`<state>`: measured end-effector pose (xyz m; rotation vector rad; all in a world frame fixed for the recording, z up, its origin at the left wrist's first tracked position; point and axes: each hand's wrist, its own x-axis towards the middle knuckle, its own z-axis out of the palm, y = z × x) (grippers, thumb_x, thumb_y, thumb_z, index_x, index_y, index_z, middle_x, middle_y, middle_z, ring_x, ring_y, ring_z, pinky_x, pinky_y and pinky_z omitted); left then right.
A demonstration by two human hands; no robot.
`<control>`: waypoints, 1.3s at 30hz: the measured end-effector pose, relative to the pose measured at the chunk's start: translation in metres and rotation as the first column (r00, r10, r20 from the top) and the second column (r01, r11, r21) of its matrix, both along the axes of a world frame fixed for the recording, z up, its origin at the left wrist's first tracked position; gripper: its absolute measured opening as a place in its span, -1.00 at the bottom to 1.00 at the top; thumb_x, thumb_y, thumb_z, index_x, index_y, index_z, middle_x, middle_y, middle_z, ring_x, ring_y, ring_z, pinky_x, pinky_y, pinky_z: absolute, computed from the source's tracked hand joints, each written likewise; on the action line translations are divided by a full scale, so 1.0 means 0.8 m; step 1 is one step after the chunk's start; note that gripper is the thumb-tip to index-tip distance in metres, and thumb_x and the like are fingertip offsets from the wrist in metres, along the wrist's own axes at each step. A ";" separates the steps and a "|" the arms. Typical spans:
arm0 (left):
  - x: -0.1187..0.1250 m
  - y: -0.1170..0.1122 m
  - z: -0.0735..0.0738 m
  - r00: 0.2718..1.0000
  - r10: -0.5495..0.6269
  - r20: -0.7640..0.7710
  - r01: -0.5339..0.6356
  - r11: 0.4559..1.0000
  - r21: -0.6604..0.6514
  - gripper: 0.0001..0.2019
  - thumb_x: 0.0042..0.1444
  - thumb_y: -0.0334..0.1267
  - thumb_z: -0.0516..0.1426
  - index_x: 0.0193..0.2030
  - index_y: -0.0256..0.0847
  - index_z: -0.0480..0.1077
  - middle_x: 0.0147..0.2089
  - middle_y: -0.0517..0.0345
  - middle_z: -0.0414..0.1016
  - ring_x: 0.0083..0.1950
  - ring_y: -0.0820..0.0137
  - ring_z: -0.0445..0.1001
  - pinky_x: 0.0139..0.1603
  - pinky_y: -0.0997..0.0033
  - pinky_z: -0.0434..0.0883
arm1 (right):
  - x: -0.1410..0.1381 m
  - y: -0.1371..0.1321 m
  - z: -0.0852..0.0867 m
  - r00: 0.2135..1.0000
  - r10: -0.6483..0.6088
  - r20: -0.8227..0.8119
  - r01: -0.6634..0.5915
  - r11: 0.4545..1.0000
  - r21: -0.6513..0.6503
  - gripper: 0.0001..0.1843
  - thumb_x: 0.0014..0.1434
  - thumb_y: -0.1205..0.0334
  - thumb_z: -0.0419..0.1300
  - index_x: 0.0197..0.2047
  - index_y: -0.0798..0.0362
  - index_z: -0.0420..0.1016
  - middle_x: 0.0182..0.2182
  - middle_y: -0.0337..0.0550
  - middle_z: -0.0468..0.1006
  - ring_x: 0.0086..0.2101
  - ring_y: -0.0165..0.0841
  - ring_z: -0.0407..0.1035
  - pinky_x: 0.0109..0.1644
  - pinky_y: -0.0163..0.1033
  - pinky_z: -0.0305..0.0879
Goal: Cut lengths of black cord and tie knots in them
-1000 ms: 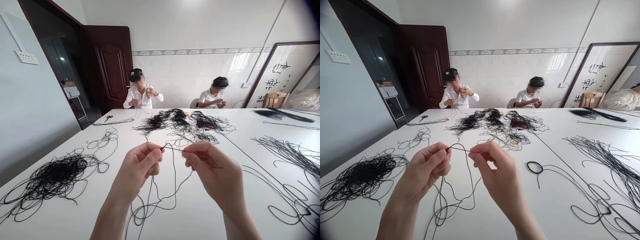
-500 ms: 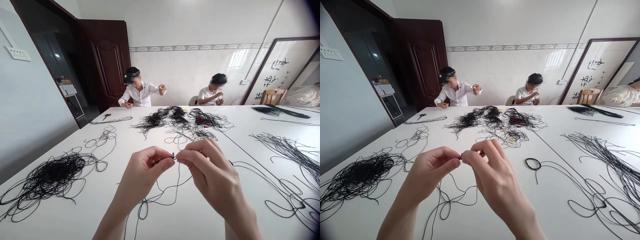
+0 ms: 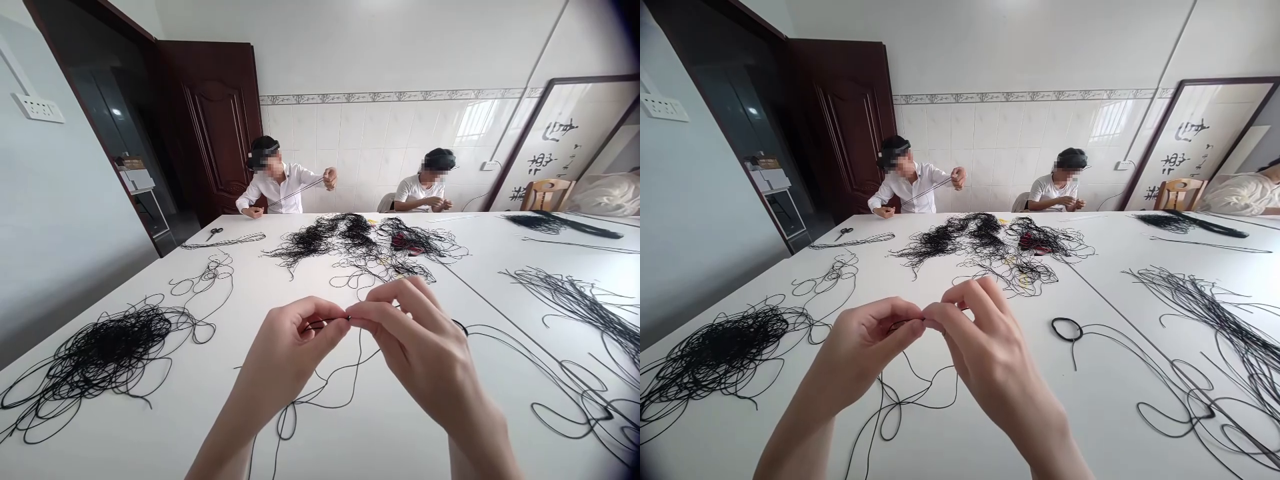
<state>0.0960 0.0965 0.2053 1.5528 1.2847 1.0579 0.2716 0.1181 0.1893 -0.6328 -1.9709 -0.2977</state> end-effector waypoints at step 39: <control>-0.005 -0.004 0.003 0.937 -0.230 0.263 0.240 0.971 -0.004 -0.89 0.21 -0.25 0.13 -0.33 -0.15 0.33 -0.52 0.34 0.10 -0.46 0.50 0.03 -0.49 0.46 0.04 | -0.003 -0.004 0.004 0.871 0.219 -0.440 -0.439 0.749 -0.496 -0.81 0.29 0.33 0.14 -0.29 -0.10 0.54 -0.46 -0.29 0.47 -0.47 -0.49 0.26 -0.50 -0.38 0.18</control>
